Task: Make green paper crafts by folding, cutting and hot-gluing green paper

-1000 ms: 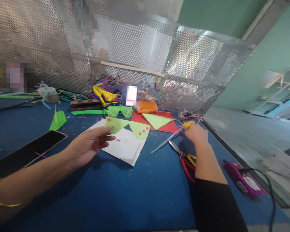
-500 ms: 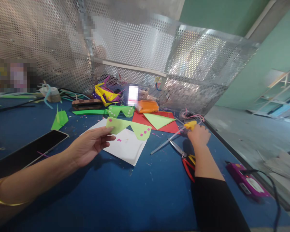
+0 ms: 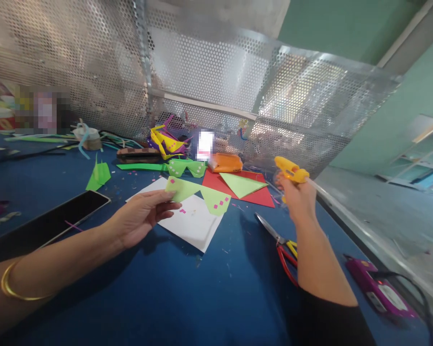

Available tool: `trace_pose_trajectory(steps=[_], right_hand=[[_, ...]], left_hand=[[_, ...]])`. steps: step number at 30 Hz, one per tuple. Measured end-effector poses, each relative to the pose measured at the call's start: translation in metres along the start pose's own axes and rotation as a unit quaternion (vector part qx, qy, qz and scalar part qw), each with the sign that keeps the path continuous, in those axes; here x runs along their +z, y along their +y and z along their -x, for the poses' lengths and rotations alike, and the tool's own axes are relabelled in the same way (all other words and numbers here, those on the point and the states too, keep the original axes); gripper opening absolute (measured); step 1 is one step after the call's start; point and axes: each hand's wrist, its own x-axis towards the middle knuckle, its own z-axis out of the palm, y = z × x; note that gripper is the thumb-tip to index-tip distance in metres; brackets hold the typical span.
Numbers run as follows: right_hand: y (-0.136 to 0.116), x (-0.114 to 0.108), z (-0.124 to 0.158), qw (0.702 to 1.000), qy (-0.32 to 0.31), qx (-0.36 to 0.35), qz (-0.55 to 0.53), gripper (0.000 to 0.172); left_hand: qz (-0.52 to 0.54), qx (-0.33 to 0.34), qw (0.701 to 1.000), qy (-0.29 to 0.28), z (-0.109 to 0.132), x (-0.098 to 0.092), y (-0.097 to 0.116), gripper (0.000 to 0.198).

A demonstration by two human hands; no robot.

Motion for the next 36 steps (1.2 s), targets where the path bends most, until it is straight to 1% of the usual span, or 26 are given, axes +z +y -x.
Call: trace_pose_trajectory(steps=[2,3,4,5,6,7,8,10,13,18,22,27,36], right_hand=[[-0.035,0.015,0.003,0.999,-0.005,0.02,-0.048,0.022],[-0.055,0.022,0.008,0.996,-0.02,0.034,-0.079,0.024],[-0.076,0.027,0.015,0.987,-0.015,0.079,-0.139,0.024],[-0.097,0.032,0.023,0.978,-0.03,0.106,-0.176,0.023],[-0.116,0.035,0.032,0.975,-0.034,0.115,-0.185,0.022],[-0.133,0.038,0.04,0.976,-0.057,0.117,-0.177,0.022],[-0.146,0.04,0.048,0.98,-0.076,0.107,-0.152,0.021],[-0.163,0.044,0.06,0.987,-0.117,0.058,-0.096,0.016],[-0.17,0.05,0.068,0.988,-0.149,-0.007,-0.043,0.014],[-0.168,0.056,0.069,0.985,-0.165,-0.05,-0.013,0.014],[-0.168,0.057,0.07,0.985,-0.161,-0.059,0.009,0.015],[-0.167,0.057,0.07,0.983,-0.175,-0.054,0.012,0.017],[-0.166,0.058,0.07,0.981,-0.181,-0.061,0.028,0.017]], left_hand=[[0.0,0.003,1.0,-0.007,0.0,0.0,-0.001,0.006],[0.001,0.004,1.0,-0.011,0.0,0.0,-0.001,0.004],[0.001,0.006,1.0,-0.015,0.001,0.0,-0.001,0.003],[0.001,0.009,1.0,-0.018,0.001,0.0,-0.001,0.003],[0.0,0.013,1.0,-0.019,0.001,0.0,-0.001,0.003],[-0.002,0.016,1.0,-0.02,0.002,0.001,-0.001,0.004],[-0.005,0.018,1.0,-0.019,0.002,0.001,-0.001,0.004],[-0.009,0.024,0.999,-0.022,0.004,0.002,-0.001,0.005],[-0.016,0.028,0.999,-0.028,0.007,0.003,0.0,0.006],[-0.027,0.035,0.999,-0.024,0.009,0.004,0.001,0.006],[-0.039,0.047,0.998,-0.028,0.009,0.004,0.001,0.007],[-0.045,0.053,0.997,-0.033,0.009,0.004,0.0,0.011],[-0.057,0.056,0.996,-0.037,0.009,0.003,0.0,0.013]])
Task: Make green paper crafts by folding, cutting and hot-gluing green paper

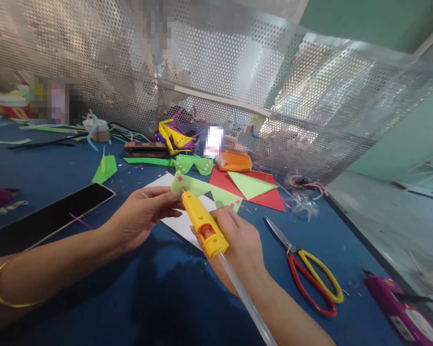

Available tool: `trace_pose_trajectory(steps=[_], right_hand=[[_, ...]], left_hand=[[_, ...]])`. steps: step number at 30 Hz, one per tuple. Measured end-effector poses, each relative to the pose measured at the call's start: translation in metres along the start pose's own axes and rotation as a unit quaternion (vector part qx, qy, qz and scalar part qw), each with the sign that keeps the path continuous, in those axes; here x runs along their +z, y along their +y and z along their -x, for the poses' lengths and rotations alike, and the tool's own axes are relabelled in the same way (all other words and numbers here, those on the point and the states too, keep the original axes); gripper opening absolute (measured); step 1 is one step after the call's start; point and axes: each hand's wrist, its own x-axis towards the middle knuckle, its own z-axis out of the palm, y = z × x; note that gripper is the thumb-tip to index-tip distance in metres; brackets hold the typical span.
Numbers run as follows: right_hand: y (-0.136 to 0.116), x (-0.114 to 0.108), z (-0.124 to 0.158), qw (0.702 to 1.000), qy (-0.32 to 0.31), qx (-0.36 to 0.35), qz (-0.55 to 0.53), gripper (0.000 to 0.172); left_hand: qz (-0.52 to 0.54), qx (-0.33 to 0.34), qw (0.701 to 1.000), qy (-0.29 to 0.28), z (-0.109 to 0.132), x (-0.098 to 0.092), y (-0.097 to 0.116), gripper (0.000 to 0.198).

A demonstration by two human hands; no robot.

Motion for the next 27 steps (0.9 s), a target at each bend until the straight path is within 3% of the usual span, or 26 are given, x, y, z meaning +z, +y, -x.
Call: trace_pose_trajectory(steps=[10,27], right_hand=[[0.0007,-0.0001,0.0004,1.0,-0.001,-0.002,0.019,0.013],[-0.0006,-0.0005,-0.0019,0.999,0.012,-0.002,0.035,0.022]], left_hand=[[-0.004,0.009,1.0,0.003,0.0001,0.001,-0.0008,0.008],[-0.004,0.008,1.0,0.006,0.001,0.0014,-0.0002,0.01]])
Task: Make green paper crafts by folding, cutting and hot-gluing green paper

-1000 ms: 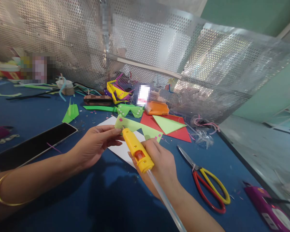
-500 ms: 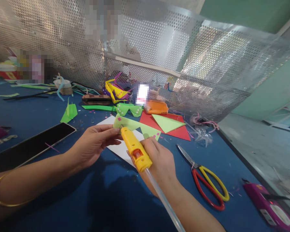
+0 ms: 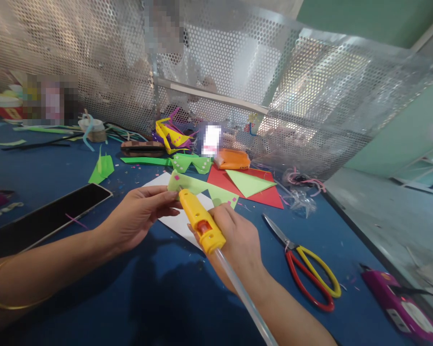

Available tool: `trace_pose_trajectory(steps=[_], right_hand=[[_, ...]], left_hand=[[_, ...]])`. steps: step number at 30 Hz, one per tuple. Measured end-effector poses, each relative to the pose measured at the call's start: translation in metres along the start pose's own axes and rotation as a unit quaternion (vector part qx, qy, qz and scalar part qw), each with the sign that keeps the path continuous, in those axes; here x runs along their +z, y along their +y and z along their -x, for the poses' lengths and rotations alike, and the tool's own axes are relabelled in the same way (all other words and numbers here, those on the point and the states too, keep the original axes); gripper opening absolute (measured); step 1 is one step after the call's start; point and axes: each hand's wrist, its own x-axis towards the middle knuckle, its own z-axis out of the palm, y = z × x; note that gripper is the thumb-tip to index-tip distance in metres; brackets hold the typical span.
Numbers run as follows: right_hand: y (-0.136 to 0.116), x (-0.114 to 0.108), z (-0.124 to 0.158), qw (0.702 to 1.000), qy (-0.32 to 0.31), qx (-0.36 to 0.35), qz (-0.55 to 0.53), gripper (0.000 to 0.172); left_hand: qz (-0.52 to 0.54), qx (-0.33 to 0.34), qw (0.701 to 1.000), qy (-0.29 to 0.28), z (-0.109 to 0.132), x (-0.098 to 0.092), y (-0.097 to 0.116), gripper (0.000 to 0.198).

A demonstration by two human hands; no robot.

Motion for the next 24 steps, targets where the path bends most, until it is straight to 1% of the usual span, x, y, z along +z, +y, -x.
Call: trace_pose_trajectory(steps=[6,15,24], right_hand=[[0.0004,-0.0005,-0.0004,1.0,0.003,0.001,0.016,0.023],[-0.001,-0.0002,-0.0006,1.0,0.007,0.009,0.029,0.028],[-0.0001,-0.0004,0.0,0.999,0.009,0.011,0.034,0.027]], left_hand=[[-0.001,0.002,1.0,-0.011,-0.0002,-0.0005,-0.0016,0.013],[-0.006,-0.003,1.0,-0.007,0.0005,-0.0018,-0.0004,0.012],[-0.005,-0.001,1.0,-0.01,-0.0017,-0.0021,-0.0028,0.012]])
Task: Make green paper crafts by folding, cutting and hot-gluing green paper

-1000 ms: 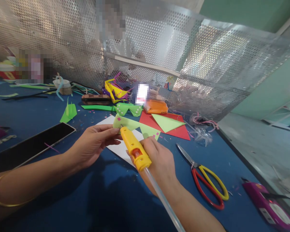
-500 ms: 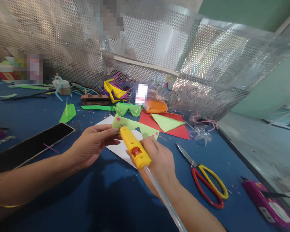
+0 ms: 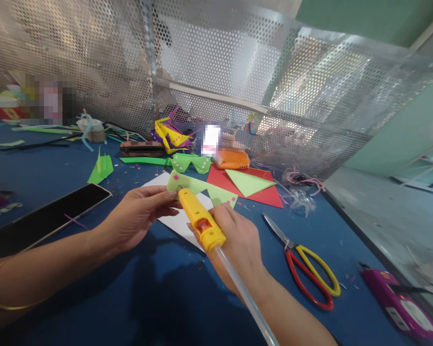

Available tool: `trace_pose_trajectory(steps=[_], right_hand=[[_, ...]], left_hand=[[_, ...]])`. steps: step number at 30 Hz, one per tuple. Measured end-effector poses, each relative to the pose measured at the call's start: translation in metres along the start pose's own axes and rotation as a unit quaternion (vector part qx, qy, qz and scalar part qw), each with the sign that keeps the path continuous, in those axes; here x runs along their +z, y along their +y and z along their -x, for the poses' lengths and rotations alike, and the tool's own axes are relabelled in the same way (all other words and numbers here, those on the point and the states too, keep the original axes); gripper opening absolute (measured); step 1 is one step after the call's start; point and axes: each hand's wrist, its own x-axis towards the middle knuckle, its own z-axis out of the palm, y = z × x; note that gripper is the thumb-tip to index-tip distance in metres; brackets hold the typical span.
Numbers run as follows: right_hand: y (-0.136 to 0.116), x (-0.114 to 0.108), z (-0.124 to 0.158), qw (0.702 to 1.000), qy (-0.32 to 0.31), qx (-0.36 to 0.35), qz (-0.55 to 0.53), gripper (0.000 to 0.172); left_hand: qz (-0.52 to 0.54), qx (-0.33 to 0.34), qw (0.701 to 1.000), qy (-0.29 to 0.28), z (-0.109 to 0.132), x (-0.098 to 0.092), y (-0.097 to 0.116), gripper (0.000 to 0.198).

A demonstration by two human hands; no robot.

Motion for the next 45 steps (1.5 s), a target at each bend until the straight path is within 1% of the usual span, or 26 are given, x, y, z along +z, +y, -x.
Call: trace_pose_trajectory(steps=[15,22,31,45], right_hand=[[0.0014,0.0011,0.0023,1.0,0.017,-0.015,0.003,0.021],[0.0015,0.0016,0.0019,1.0,0.02,-0.012,0.017,0.023],[0.0017,0.0011,0.0029,1.0,0.011,-0.006,0.005,0.021],[0.0014,0.0013,0.0018,1.0,0.014,-0.006,0.006,0.021]], left_hand=[[-0.002,-0.001,1.0,-0.002,0.0005,0.0014,0.0011,0.013],[0.0,-0.004,1.0,0.001,0.0003,0.0006,0.0012,0.012],[-0.001,-0.005,1.0,0.007,0.0026,0.0019,0.0026,0.012],[0.001,-0.007,1.0,0.004,0.0034,0.0014,0.0033,0.01]])
